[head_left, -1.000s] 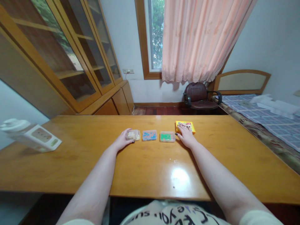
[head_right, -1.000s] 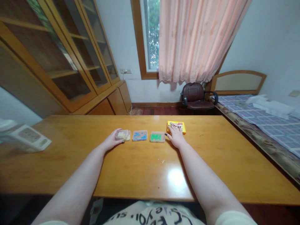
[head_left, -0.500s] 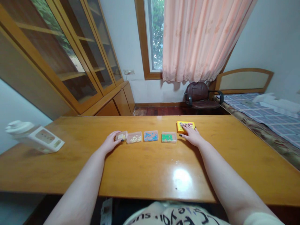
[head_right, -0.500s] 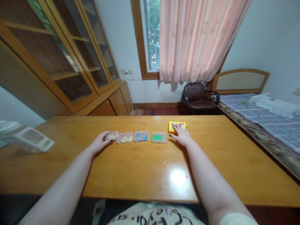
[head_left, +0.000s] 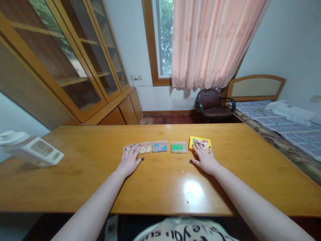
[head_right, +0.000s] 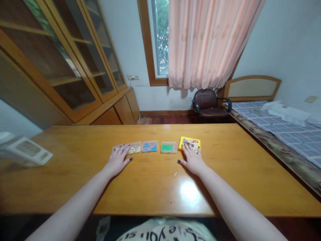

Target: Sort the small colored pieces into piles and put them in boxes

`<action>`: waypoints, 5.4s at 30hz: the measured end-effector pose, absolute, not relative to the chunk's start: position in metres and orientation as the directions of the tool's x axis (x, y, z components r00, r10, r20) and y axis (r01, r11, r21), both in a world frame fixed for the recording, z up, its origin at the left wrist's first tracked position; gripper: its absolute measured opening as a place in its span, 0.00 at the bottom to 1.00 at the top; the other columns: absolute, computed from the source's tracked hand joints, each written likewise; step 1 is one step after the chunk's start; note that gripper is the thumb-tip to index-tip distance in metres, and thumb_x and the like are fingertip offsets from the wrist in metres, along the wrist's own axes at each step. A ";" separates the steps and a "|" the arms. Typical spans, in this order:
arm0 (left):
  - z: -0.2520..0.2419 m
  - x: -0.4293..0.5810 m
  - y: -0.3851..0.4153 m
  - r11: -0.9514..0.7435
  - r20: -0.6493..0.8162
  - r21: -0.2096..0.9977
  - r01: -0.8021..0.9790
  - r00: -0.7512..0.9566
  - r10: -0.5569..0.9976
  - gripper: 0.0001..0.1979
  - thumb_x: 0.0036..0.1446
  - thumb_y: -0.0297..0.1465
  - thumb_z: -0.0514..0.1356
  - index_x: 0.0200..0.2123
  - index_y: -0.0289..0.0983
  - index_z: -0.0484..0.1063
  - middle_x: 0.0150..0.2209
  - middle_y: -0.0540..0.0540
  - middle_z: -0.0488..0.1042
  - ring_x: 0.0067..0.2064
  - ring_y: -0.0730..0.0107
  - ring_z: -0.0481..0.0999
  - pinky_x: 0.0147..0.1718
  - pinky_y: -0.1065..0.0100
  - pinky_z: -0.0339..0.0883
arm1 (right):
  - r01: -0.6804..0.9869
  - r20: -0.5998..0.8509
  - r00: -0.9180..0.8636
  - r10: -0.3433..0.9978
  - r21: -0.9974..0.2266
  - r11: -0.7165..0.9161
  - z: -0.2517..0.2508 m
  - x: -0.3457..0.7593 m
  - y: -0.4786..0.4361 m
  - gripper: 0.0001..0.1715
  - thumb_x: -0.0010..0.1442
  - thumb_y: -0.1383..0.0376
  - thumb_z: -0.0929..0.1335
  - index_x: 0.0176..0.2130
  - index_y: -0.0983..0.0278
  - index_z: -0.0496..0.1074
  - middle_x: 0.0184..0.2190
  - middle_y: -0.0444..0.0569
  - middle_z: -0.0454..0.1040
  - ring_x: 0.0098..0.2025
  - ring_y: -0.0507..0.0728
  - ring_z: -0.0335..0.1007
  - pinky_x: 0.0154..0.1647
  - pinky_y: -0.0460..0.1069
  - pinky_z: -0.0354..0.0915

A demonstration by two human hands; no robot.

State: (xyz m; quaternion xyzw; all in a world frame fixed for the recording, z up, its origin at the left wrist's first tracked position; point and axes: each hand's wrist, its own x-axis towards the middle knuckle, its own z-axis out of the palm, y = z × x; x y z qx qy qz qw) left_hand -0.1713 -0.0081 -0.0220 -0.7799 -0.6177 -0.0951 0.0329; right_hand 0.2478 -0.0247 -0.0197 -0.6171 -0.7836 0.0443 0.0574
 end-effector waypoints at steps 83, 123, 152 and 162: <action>-0.010 -0.165 0.007 0.006 0.067 -0.049 0.999 -0.003 0.998 0.32 0.61 0.43 0.45 0.64 0.32 0.51 0.66 0.39 0.49 0.67 0.51 0.46 0.62 0.46 0.43 | 0.943 0.162 -0.284 0.945 -0.131 0.306 -0.019 0.231 -0.025 0.35 0.63 0.49 0.57 0.64 0.62 0.54 0.65 0.53 0.51 0.67 0.63 0.44 0.64 0.65 0.37; -0.021 -0.140 0.097 -0.044 0.086 0.171 0.984 0.030 0.996 0.35 0.60 0.47 0.45 0.65 0.36 0.48 0.67 0.39 0.45 0.68 0.52 0.41 0.62 0.45 0.36 | 0.949 0.167 -0.282 0.945 -0.095 0.300 -0.022 0.224 0.072 0.39 0.61 0.47 0.58 0.64 0.63 0.53 0.66 0.55 0.50 0.67 0.61 0.40 0.64 0.61 0.34; -0.024 -0.127 0.085 -0.214 0.222 0.035 0.976 0.201 0.954 0.32 0.61 0.43 0.47 0.65 0.36 0.48 0.67 0.42 0.45 0.67 0.57 0.45 0.64 0.52 0.32 | 0.967 0.253 -0.173 0.952 -0.138 0.212 -0.030 0.223 0.073 0.41 0.60 0.46 0.58 0.64 0.66 0.51 0.66 0.57 0.49 0.67 0.63 0.40 0.64 0.64 0.29; -0.016 -0.085 0.038 -0.343 0.178 -0.024 0.939 0.341 0.923 0.22 0.60 0.24 0.45 0.54 0.36 0.68 0.54 0.39 0.70 0.58 0.58 0.64 0.61 0.55 0.48 | 0.990 0.296 0.116 0.948 -0.117 -0.084 -0.033 0.203 0.037 0.43 0.61 0.48 0.59 0.64 0.72 0.50 0.66 0.66 0.45 0.66 0.70 0.39 0.63 0.66 0.29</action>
